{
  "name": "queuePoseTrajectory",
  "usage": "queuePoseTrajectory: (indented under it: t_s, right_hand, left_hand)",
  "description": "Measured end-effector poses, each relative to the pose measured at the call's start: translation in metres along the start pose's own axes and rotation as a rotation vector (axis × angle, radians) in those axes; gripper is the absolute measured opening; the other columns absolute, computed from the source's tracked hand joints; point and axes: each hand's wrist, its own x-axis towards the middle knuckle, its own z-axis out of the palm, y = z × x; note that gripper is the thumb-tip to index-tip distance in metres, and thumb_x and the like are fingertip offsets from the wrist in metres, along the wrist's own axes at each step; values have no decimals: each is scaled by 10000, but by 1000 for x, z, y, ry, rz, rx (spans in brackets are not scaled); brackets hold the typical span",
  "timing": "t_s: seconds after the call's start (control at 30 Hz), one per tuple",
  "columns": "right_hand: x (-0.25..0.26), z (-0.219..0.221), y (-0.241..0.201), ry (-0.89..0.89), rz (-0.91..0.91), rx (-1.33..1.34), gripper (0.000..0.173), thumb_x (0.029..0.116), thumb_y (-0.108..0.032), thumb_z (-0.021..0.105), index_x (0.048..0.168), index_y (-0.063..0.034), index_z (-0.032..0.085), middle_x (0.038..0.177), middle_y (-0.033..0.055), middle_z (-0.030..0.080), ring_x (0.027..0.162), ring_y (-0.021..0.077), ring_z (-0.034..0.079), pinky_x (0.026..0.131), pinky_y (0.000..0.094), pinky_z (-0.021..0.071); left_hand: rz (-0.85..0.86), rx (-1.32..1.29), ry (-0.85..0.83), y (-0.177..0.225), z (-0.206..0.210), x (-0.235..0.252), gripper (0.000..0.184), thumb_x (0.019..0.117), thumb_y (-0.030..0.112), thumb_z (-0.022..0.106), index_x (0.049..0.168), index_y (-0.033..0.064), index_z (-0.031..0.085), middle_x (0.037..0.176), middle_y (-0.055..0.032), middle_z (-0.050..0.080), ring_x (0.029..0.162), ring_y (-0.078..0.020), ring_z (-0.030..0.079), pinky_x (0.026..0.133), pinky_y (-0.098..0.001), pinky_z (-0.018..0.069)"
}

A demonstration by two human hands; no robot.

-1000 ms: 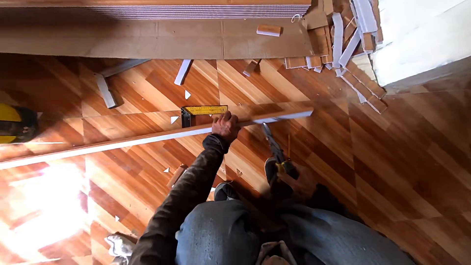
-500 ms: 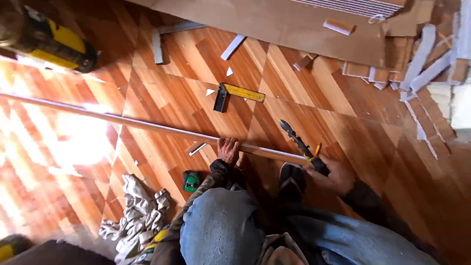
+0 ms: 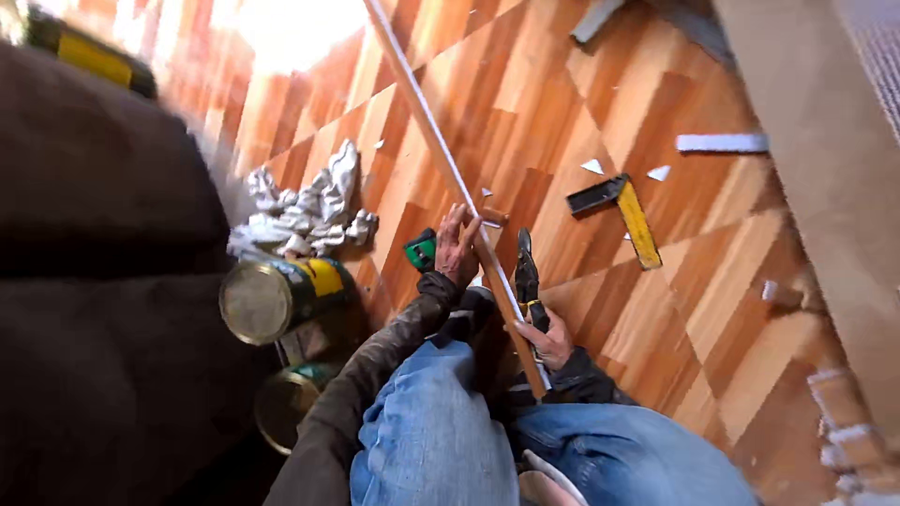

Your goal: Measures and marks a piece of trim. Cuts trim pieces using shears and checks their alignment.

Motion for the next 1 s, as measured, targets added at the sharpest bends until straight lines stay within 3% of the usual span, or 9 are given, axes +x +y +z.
queuePoseTrajectory:
  t_s: [0.07,0.1,0.17,0.23,0.3,0.4,0.5,0.63,1.0]
  right_hand:
    - [4,12,2,-60,-19,-24,454,780,-241,753,1107,34,601,852,45,732,763,111,720,737,312,619]
    - [5,19,2,-84,-22,-54,463,777,-235,752,1118,36,595,852,32,724,761,84,707,742,284,610]
    - [2,30,4,-132,5,-131,521,793,-235,757,1189,57,586,887,37,687,779,55,666,764,258,583]
    - [-2,41,12,-188,21,-212,590,804,-270,752,1256,68,578,942,81,683,823,87,663,802,299,578]
    - [-9,50,20,-233,0,-266,610,818,-301,734,1278,69,579,972,112,693,860,120,673,837,346,575]
    - [-9,48,23,-344,-78,-300,535,872,-258,692,1284,64,577,1016,97,756,919,128,722,889,355,590]
    - [15,23,14,-597,-77,-395,482,894,-154,651,1305,70,539,1043,82,773,942,144,744,896,360,603]
    - [53,8,-30,-942,64,-683,452,892,-229,700,1277,-16,599,1061,66,757,940,156,727,877,377,596]
    - [118,103,-67,-1458,289,-1179,357,886,-216,670,1190,-32,628,991,68,701,843,119,677,779,335,570]
  left_hand:
    - [-339,-187,48,7,-15,-15,508,872,-45,597,1377,-77,560,1409,-263,569,1240,-340,619,1019,-450,533]
    - [-554,-341,22,14,-26,-23,458,966,5,529,1416,-77,506,1306,-225,642,1142,-283,674,964,-424,570]
    - [-906,-696,-43,30,-45,-44,388,1086,185,449,1401,-31,516,1093,-193,704,907,-241,722,786,-421,616]
    - [-1094,-881,-144,52,-64,-68,377,1079,197,512,1386,-21,540,1087,-199,700,871,-255,714,762,-447,614]
    - [-1131,-905,-155,65,-74,-94,381,1036,108,592,1397,0,537,1115,-174,697,864,-220,709,762,-409,616]
    - [-1194,-934,3,51,-72,-129,354,1046,105,560,1391,26,556,1100,-149,703,854,-198,696,750,-384,599]
    - [-1215,-979,144,22,-76,-162,356,1064,86,510,1410,0,522,1066,-170,695,798,-222,703,717,-406,616]
    - [-1273,-1013,201,7,-96,-205,413,1019,45,575,1423,26,492,974,-152,689,663,-199,668,603,-356,597]
    - [-1404,-1067,265,5,-80,-278,275,944,84,719,1195,9,636,795,-118,680,554,-141,623,533,-277,556]
